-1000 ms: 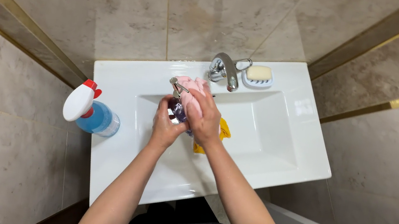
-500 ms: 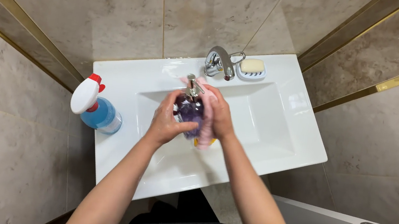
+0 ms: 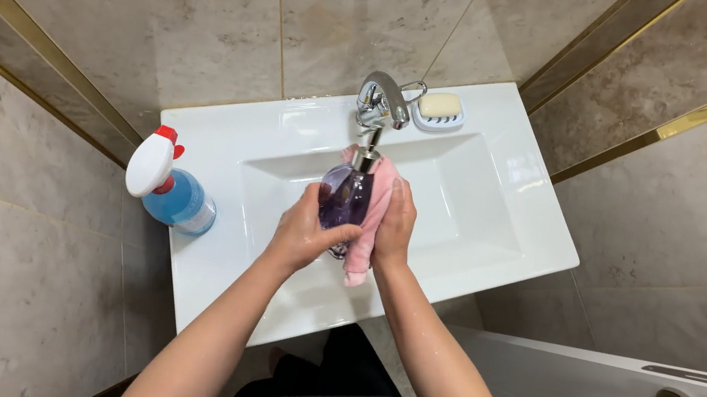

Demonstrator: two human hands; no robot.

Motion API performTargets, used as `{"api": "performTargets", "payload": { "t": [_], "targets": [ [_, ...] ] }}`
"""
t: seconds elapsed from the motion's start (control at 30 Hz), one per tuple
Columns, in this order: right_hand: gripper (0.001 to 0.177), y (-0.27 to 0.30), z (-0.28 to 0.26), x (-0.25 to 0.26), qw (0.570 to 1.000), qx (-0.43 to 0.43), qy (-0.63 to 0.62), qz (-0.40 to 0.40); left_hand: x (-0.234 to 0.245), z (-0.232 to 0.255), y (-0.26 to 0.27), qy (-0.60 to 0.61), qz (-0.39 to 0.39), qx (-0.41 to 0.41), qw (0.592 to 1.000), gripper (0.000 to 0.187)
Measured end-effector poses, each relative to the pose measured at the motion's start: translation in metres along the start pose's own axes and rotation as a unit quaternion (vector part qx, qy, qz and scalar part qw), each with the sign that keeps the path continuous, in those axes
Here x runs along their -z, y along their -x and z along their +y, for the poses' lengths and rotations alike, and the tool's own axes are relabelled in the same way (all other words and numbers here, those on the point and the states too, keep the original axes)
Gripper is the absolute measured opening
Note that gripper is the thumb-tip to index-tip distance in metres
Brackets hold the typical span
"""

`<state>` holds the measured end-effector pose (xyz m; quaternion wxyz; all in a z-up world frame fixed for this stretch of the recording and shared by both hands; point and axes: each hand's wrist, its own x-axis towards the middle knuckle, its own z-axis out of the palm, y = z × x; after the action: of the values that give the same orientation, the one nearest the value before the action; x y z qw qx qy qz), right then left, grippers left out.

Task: Cleaning a bathroom sink and the surrounding area using various cloths and a spray bottle.

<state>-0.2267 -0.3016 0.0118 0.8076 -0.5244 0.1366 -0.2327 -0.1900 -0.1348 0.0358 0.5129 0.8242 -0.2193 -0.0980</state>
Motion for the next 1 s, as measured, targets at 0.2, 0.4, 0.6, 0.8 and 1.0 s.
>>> {"api": "performTargets", "payload": {
  "t": [0.2, 0.4, 0.6, 0.8, 1.0],
  "targets": [
    [0.068, 0.003, -0.111, -0.045, 0.953, -0.052, -0.056, -0.293, 0.01, 0.009, -0.002, 0.185, -0.045, 0.004, 0.982, 0.082],
    [0.069, -0.035, -0.102, -0.018, 0.812, -0.13, -0.155, -0.548, -0.014, -0.001, -0.009, 0.441, -0.194, 0.029, 0.876, 0.082],
    [0.071, 0.005, -0.091, -0.023, 0.942, -0.097, -0.116, -0.3, -0.021, 0.022, -0.015, 0.62, -0.087, 0.062, 0.777, 0.074],
    [0.04, 0.027, -0.086, -0.042, 0.795, -0.161, -0.48, -0.334, -0.051, 0.015, -0.006, 0.564, 0.091, -0.023, 0.821, 0.08],
    [0.028, 0.021, -0.022, -0.024, 0.901, -0.153, -0.375, -0.156, -0.058, 0.008, 0.013, 0.305, 0.196, -0.099, 0.927, 0.09]
  ]
}}
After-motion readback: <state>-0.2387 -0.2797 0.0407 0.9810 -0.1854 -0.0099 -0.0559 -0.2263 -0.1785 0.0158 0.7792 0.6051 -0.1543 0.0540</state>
